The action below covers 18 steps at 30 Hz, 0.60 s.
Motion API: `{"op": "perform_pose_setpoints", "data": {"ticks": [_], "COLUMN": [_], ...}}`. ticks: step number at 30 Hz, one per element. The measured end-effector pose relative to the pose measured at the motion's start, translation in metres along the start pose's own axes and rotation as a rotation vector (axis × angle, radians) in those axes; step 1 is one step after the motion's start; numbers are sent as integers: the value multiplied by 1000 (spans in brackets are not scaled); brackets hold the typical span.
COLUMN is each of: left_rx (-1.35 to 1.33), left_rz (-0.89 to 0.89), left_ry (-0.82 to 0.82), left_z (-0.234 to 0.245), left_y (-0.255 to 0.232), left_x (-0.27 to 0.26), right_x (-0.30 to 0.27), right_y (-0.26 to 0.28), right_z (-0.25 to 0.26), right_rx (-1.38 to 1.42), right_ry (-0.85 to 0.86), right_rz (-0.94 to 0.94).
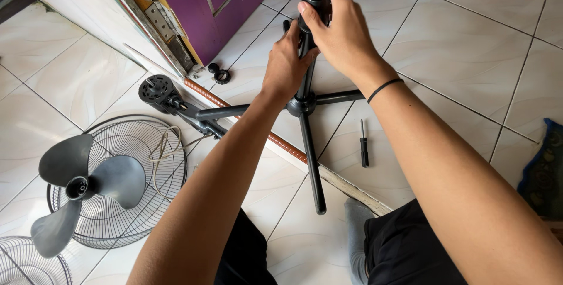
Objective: The person uses a screwdriver to loosen and remove screws from the neck of a standing electric fan. They detach the motor housing from the stand and place it on the floor, then adjust the height of the fan stand.
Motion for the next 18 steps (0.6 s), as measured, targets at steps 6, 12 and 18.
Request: {"op": "perform_pose_setpoints", "data": {"ticks": [6, 12, 18], "left_rx": [-24, -62, -65], "left_rz": [-4, 23, -12], "left_ry": [-11, 52, 18], "left_z": [2, 4, 4], "left_y": [-7, -8, -4], "left_x": [-4, -6, 1], "right_x": [-4, 2, 2], "right_y": [6, 6, 5], "right_z": [16, 20, 18], "right_rx": [-92, -27, -100], "right_ry": [-89, -93, -83], "right_rz": [98, 111, 105]}}
Point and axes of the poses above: each hand's wrist, its own x-axis towards the middle knuckle, its own z-axis out of the back of the hand, y = z × x, the point moved 6 cm from there along x, towards the middle knuckle, and after that the axes turned 12 degrees about z, right-handed, at the moved point
